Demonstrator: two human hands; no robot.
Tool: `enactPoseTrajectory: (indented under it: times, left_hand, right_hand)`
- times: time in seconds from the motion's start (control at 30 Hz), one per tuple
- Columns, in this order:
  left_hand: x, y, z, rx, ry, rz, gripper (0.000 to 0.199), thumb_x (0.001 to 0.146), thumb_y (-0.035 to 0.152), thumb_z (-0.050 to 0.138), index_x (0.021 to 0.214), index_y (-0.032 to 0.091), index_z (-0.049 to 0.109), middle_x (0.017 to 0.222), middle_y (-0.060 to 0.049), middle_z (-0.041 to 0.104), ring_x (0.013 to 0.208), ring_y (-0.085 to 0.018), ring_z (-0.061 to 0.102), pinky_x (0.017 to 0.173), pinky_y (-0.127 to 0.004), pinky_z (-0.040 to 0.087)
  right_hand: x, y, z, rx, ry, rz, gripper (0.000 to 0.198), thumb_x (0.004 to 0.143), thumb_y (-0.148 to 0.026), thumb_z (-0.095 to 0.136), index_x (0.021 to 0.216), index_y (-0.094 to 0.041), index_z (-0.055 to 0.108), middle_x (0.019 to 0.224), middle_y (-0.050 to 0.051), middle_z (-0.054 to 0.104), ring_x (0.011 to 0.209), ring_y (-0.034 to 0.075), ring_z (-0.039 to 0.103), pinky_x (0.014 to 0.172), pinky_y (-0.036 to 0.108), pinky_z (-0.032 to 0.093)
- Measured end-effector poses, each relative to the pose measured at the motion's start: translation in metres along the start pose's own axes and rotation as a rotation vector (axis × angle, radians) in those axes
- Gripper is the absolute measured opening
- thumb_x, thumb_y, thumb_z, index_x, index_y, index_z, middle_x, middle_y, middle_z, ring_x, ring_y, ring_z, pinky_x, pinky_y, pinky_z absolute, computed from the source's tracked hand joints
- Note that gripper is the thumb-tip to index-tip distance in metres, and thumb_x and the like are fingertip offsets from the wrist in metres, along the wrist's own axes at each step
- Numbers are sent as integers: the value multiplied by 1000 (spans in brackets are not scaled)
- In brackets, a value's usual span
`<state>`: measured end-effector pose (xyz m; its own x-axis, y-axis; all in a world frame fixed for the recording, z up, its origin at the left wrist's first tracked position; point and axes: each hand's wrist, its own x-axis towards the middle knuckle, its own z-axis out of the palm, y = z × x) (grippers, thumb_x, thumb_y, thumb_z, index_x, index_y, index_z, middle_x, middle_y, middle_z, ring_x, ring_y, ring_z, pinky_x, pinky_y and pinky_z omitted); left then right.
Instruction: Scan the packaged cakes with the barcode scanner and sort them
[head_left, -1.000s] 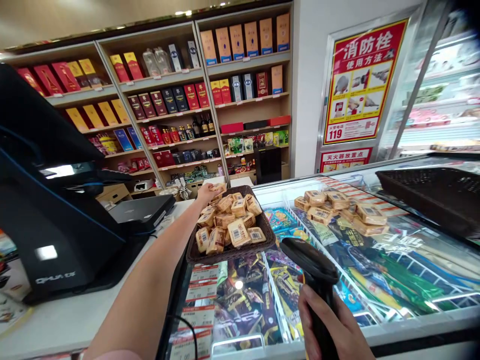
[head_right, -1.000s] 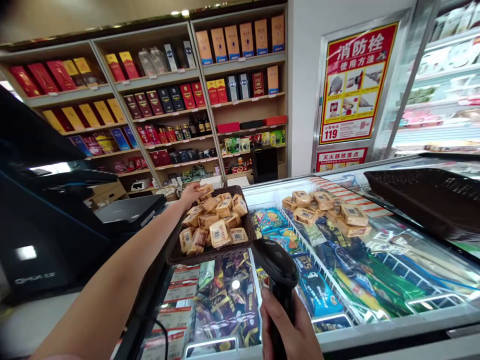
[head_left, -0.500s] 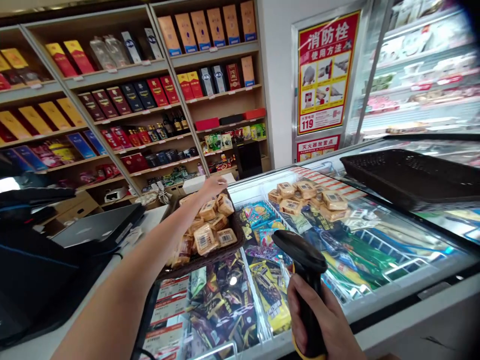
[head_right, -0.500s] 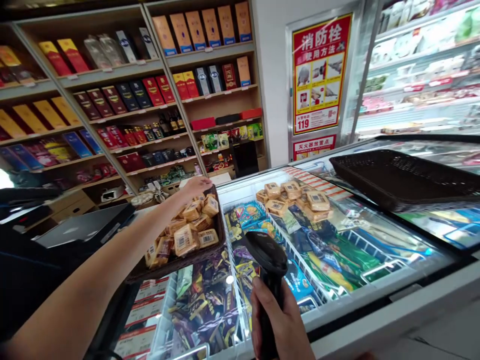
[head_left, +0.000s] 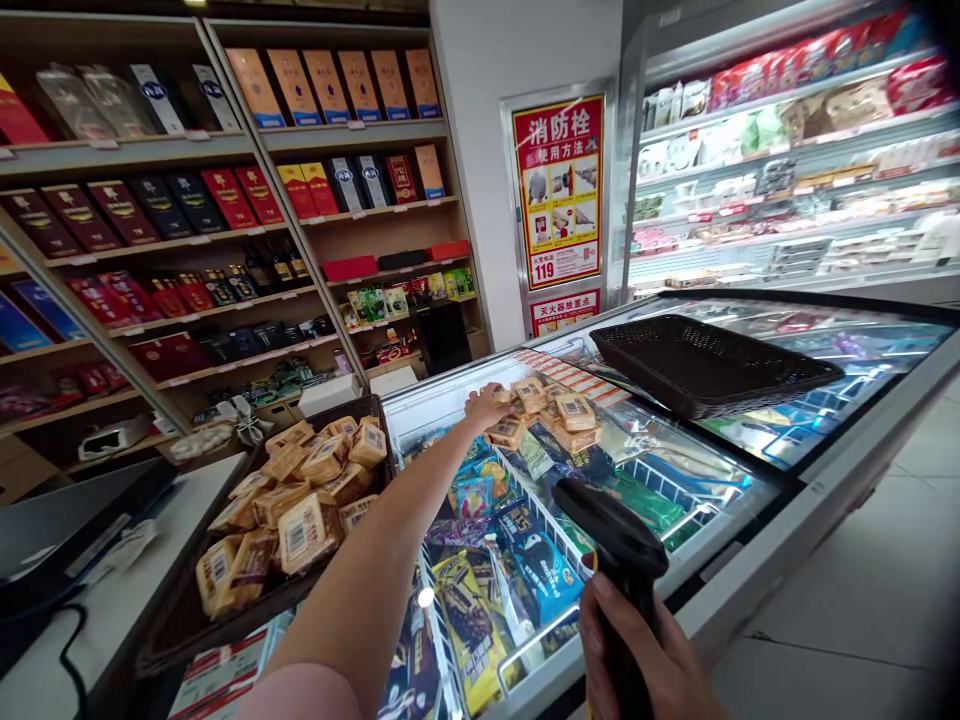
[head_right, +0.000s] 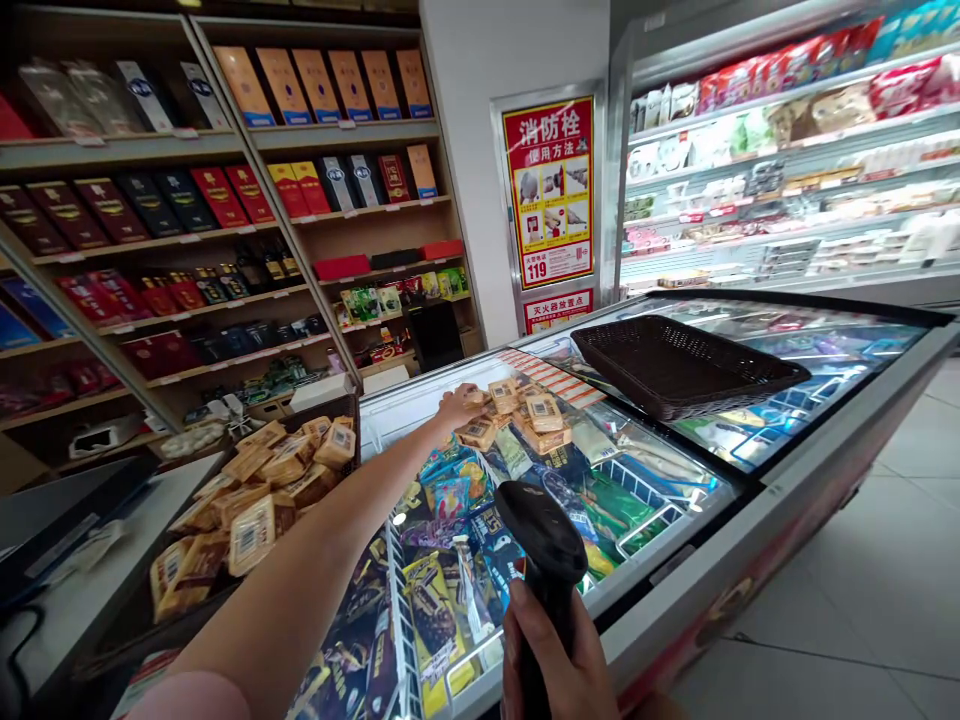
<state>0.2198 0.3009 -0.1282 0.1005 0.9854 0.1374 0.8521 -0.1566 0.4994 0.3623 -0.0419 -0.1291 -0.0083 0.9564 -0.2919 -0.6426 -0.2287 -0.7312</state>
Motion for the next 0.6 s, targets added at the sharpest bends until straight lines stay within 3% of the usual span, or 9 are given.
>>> enactPoseTrajectory:
  times: [0.17,0.27,0.4,0.53,0.6]
  left_hand:
    - [-1,-5,0,-15,32,48,51,74,40,76,115,24,50,123,-9,60,116,-27,56,91,-36,46]
    - [-12,-4,-14,-31,70,133,64,66,30,81,119,23,47,130,-9,54,122,-27,51,96,-37,44]
    - [-38,-8,-61,-35,33,266,86,49,23,88,125,22,47,134,-9,51,123,-28,51,102,-37,42]
    - [-83,-22,-126,58,-260,526,91,45,25,89,127,24,51,135,-7,53,124,-30,52,104,-38,42]
    - [-112,-29,-154,108,-341,577,90,49,27,88,131,26,50,136,-7,53,126,-29,52,106,-38,41]
  right_hand:
    - [-4,-3,7,18,-16,-25,49,69,-60,79,69,-19,51,47,-6,51,29,6,41,32,19,33]
    - [-11,-1,13,8,-36,-37,49,71,-60,78,67,-19,51,42,-7,47,30,6,39,32,18,33]
    - [-19,2,22,-24,-49,-52,49,70,-60,79,70,-20,50,45,-8,47,31,6,41,33,19,35]
    - [-27,8,36,-37,-73,-73,47,72,-57,79,73,-20,50,50,-8,50,32,4,39,32,17,33]
    - [-32,13,44,-58,-118,-56,47,72,-56,79,74,-20,49,51,-8,50,31,4,39,31,17,32]
